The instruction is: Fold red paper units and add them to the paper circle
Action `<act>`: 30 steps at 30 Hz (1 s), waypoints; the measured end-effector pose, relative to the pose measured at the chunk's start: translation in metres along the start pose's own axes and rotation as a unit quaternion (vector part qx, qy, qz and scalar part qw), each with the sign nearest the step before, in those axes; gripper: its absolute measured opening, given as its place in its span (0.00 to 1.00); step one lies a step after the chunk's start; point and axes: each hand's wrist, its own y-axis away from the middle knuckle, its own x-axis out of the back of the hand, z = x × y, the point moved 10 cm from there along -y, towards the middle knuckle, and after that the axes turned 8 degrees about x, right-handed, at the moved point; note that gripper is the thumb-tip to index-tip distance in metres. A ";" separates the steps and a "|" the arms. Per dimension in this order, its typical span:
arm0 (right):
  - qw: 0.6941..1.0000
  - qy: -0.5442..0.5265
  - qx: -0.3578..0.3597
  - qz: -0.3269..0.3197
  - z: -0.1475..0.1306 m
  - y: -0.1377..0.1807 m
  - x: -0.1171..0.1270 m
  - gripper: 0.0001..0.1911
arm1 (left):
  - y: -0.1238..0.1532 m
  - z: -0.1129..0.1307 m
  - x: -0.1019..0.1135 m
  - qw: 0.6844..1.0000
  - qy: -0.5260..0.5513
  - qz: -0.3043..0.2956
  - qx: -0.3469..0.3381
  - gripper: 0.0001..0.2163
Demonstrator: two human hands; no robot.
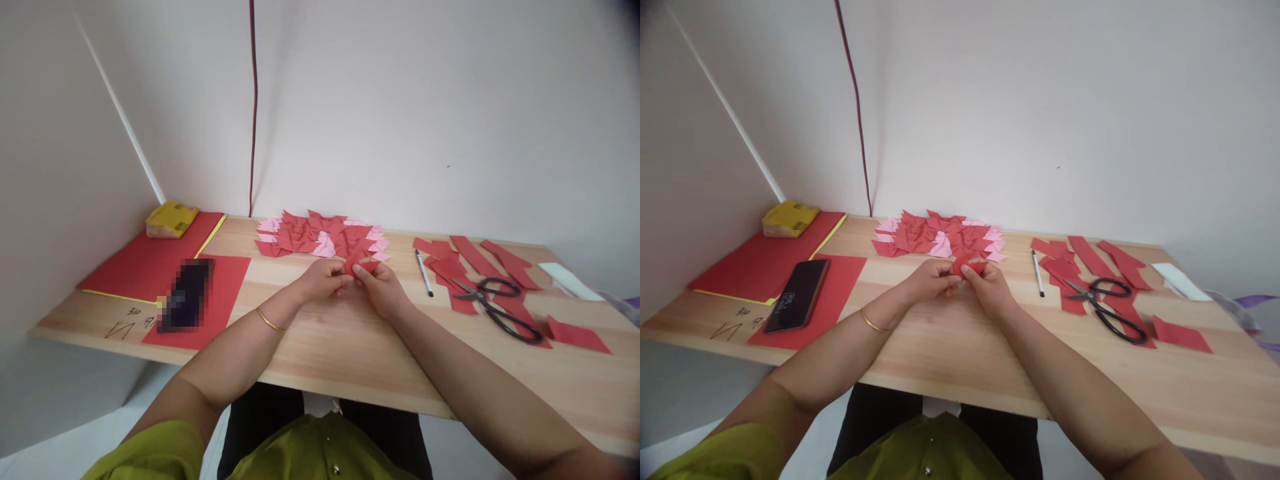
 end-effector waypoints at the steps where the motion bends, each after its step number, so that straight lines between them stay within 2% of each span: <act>1: 1.000 0.001 -0.006 0.001 0.002 0.000 0.000 0.13 | 0.000 0.001 -0.001 1.000 0.005 -0.008 0.001 0.11; 7: 1.000 0.014 -0.023 0.001 0.010 0.001 0.003 0.14 | 0.002 0.003 -0.005 0.999 0.035 -0.027 0.015 0.10; 13: 0.999 0.033 -0.022 0.006 0.010 -0.003 0.008 0.13 | -0.003 -0.014 0.000 0.995 0.074 0.037 0.047 0.10; 18: 0.997 0.063 -0.033 0.002 0.006 -0.003 0.009 0.13 | -0.005 -0.018 0.004 0.989 0.137 0.047 0.036 0.11; 21: 0.996 0.083 -0.023 -0.020 0.003 -0.003 0.004 0.12 | -0.004 -0.015 0.009 0.989 0.133 0.065 0.024 0.11; 24: 0.996 0.082 -0.012 -0.017 0.002 -0.003 0.005 0.12 | -0.002 -0.012 0.010 0.991 0.107 0.077 0.018 0.10; 30: 0.999 0.045 -0.011 0.006 0.005 -0.002 0.007 0.11 | -0.006 -0.015 0.003 0.993 0.109 0.044 0.020 0.11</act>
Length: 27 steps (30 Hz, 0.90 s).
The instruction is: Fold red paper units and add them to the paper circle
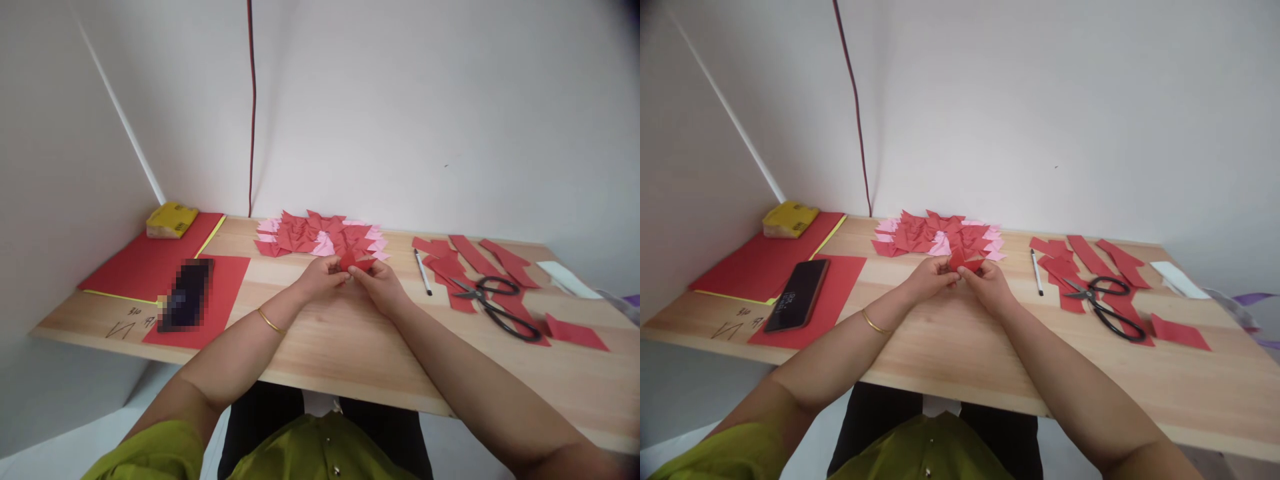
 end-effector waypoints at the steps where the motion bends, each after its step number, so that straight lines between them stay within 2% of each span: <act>1: 1.000 0.001 0.000 -0.003 0.000 0.000 -0.001 0.11 | -0.001 -0.001 0.000 1.000 -0.002 -0.002 -0.002 0.11; 10: 0.999 0.000 0.010 -0.044 -0.009 0.001 -0.009 0.12 | 0.002 0.009 0.004 0.993 -0.117 0.001 -0.019 0.08; 17: 1.000 0.007 -0.004 -0.004 -0.006 0.001 -0.002 0.13 | 0.002 0.004 0.003 0.996 -0.085 0.015 -0.001 0.09; 27: 0.999 -0.001 0.007 -0.045 -0.010 0.002 -0.009 0.12 | 0.006 0.007 0.002 0.993 -0.118 0.004 0.001 0.10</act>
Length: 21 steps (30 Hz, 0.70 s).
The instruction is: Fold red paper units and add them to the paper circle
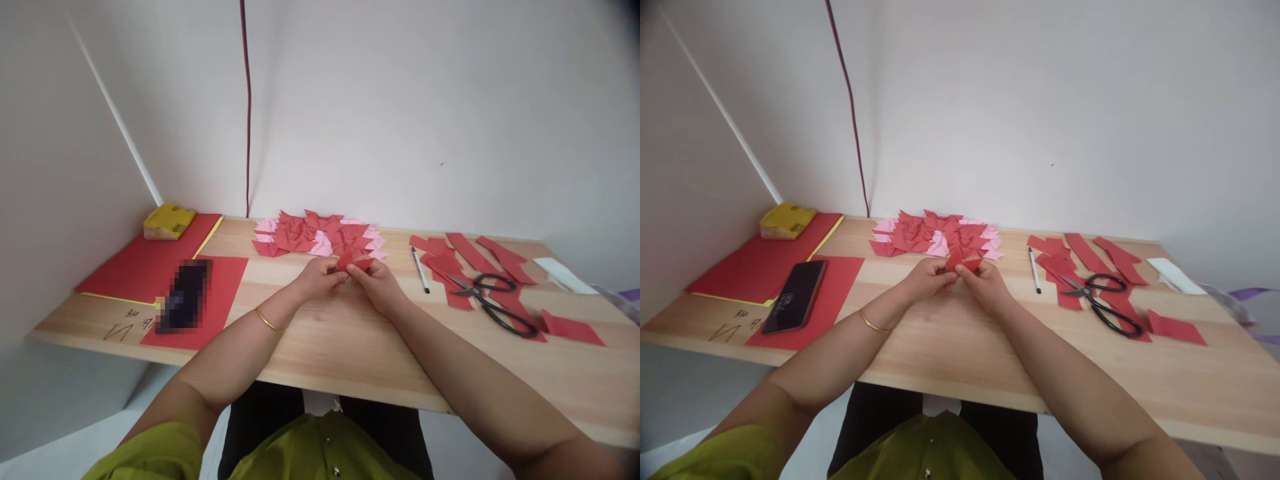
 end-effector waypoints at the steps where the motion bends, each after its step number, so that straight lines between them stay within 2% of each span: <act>1: 1.000 0.000 0.001 -0.002 -0.001 0.000 -0.001 0.12 | 0.000 0.000 0.000 1.000 -0.006 0.001 0.002 0.10; 5: 0.999 0.015 -0.011 0.039 0.001 0.001 0.006 0.13 | 0.000 -0.001 0.001 1.000 -0.015 0.013 0.013 0.10; 8: 0.998 0.024 -0.013 0.062 0.002 0.001 0.012 0.13 | -0.001 0.000 0.001 1.000 0.026 0.013 0.007 0.09; 15: 1.000 0.019 0.005 0.018 0.004 -0.001 0.003 0.12 | 0.000 0.003 0.011 0.998 0.046 0.052 -0.004 0.10; 21: 0.999 0.014 0.008 0.039 -0.001 -0.001 0.006 0.12 | 0.000 0.003 0.009 0.997 0.068 0.048 -0.006 0.08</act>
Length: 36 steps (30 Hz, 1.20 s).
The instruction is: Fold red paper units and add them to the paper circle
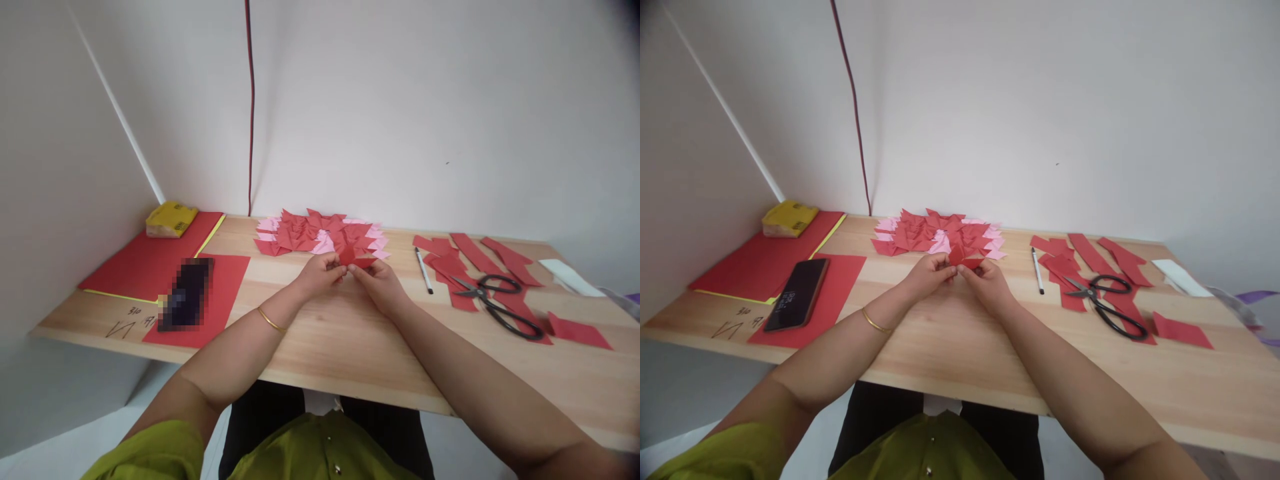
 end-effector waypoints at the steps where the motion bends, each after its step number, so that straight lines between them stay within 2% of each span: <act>1: 1.000 0.002 0.002 0.003 -0.001 0.000 0.001 0.12 | 0.000 0.000 0.000 1.000 -0.007 0.001 0.001 0.08; 6: 1.000 0.013 -0.008 0.016 0.000 0.000 0.004 0.11 | -0.001 0.000 -0.003 1.000 -0.013 -0.015 -0.003 0.08; 11: 1.000 0.005 -0.008 -0.008 0.001 0.000 0.000 0.12 | -0.001 -0.002 -0.004 1.000 -0.007 -0.024 -0.001 0.10; 18: 1.000 0.014 -0.013 -0.009 0.005 0.001 0.002 0.12 | -0.001 -0.001 -0.007 0.998 -0.047 -0.042 -0.005 0.11; 23: 1.000 0.008 -0.003 -0.015 0.001 0.001 -0.001 0.12 | 0.003 -0.001 -0.007 0.995 -0.084 -0.047 0.025 0.15; 29: 1.000 -0.002 -0.006 -0.016 0.002 0.000 0.000 0.12 | 0.004 0.006 -0.011 0.994 -0.086 -0.064 -0.007 0.14; 33: 1.000 0.005 -0.010 0.014 0.009 -0.001 0.008 0.14 | 0.004 0.006 -0.015 0.994 -0.070 -0.083 -0.017 0.12; 36: 1.000 0.004 -0.014 0.015 0.013 -0.002 0.009 0.14 | 0.004 0.004 -0.013 0.995 -0.070 -0.070 -0.006 0.11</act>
